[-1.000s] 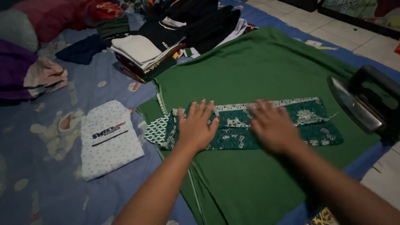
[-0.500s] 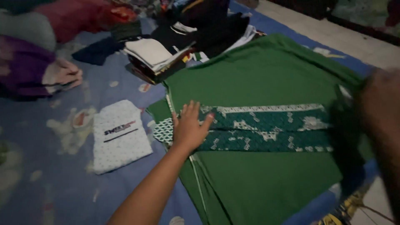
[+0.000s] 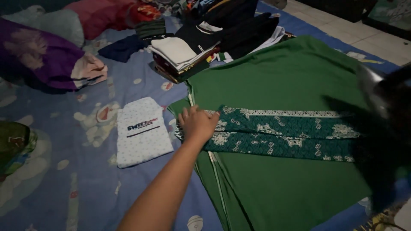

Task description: Iron and fold various children's garments on a bed setting.

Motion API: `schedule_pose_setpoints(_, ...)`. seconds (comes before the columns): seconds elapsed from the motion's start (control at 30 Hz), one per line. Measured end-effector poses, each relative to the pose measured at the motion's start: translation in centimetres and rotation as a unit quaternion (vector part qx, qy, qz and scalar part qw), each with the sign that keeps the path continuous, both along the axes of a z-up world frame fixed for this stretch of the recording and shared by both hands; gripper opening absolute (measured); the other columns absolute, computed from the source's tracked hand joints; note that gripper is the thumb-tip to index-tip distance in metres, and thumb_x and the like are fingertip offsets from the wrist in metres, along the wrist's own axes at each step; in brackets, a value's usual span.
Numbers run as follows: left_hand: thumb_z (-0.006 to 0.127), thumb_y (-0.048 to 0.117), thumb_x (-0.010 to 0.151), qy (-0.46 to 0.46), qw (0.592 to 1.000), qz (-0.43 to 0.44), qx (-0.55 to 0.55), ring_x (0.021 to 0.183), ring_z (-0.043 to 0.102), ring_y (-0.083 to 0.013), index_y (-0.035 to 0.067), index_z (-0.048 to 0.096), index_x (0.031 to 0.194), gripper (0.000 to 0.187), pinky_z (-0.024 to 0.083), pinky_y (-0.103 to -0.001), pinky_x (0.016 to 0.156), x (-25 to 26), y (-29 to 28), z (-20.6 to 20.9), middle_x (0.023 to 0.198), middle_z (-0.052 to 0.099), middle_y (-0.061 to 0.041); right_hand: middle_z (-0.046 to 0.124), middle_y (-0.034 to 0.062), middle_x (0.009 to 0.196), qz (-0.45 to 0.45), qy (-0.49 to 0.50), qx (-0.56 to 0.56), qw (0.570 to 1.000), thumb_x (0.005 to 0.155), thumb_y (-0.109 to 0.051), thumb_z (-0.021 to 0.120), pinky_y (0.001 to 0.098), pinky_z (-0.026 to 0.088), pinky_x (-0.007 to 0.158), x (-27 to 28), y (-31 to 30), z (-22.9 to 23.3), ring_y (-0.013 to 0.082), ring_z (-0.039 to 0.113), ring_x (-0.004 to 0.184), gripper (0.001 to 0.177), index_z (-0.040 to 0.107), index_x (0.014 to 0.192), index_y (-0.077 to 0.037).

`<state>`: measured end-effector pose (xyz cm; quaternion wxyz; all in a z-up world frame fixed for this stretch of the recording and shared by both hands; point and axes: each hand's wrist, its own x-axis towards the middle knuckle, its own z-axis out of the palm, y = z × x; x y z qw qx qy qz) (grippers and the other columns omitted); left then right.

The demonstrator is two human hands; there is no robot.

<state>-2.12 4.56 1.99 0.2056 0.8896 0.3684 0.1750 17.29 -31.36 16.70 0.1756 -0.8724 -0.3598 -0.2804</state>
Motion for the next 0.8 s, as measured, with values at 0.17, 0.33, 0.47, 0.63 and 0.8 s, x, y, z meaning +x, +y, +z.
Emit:
schedule_pose_setpoints(0.17, 0.068, 0.05, 0.084, -0.008, 0.999, -0.009, 0.034, 0.144, 0.027, -0.0466, 0.012, 0.082, 0.091, 0.041, 0.01, -0.06, 0.119, 1.7, 2.4, -3.2, 0.151, 0.044, -0.02, 0.071, 0.0234, 0.104, 0.009, 0.023, 0.04, 0.999, 0.092, -0.05, 0.072, 0.0419, 0.056, 0.07, -1.1, 0.8, -2.4, 0.0292, 0.069, 0.084, 0.063, 0.067, 0.126, 0.004)
schedule_pose_setpoints(0.33, 0.065, 0.042, 0.087, 0.078, 0.996, -0.025, 0.045, 0.15, 0.03, -0.0379, 0.013, 0.083, 0.103, 0.038, 0.013, -0.053, 0.126, 0.3, -0.8, 0.1, 0.159, 0.041, -0.018, 0.076, 0.0107, 0.093, -0.066, 0.156, -0.053, 0.984, 0.083, -0.063, 0.073, 0.0405, 0.053, 0.059, -7.6, 7.5, -5.0, 0.0252, 0.07, 0.067, 0.059, 0.073, 0.116, -0.014)
schedule_pose_setpoints(0.47, 0.052, 0.045, 0.098, -0.055, 0.98, -0.159, 0.108, 0.149, 0.039, -0.0345, 0.015, 0.053, 0.149, 0.059, 0.024, -0.048, 0.126, 1.2, -2.2, -1.5, 0.157, 0.047, -0.014, 0.071, 0.0107, 0.087, -0.072, -0.029, -0.177, 0.981, 0.076, -0.075, 0.072, 0.0368, 0.053, 0.052, -9.3, 10.4, -8.0, 0.0239, 0.069, 0.066, 0.064, 0.072, 0.108, -0.019)
schedule_pose_setpoints(0.63, 0.043, 0.052, 0.103, 0.021, 0.969, -0.211, 0.129, 0.152, 0.023, -0.0367, 0.02, 0.04, 0.156, 0.062, 0.014, -0.05, 0.123, 1.2, -2.6, -3.1, 0.165, 0.031, -0.013, 0.069, 0.0124, 0.09, -0.139, 0.049, -0.212, 0.966, 0.081, -0.076, 0.067, 0.0361, 0.052, 0.048, -6.7, 8.7, -8.4, 0.0237, 0.068, 0.062, 0.067, 0.068, 0.117, -0.02)
schedule_pose_setpoints(0.8, 0.042, 0.055, 0.101, 0.031, 0.969, -0.206, 0.136, 0.152, 0.024, -0.0338, 0.024, 0.039, 0.157, 0.064, 0.013, -0.049, 0.124, 1.1, -2.4, -3.0, 0.165, 0.032, -0.009, 0.069, 0.0102, 0.083, -0.223, 0.007, -0.232, 0.947, 0.085, -0.08, 0.061, 0.0401, 0.048, 0.054, -3.7, 3.6, -8.7, 0.0228, 0.065, 0.061, 0.065, 0.067, 0.115, -0.023)
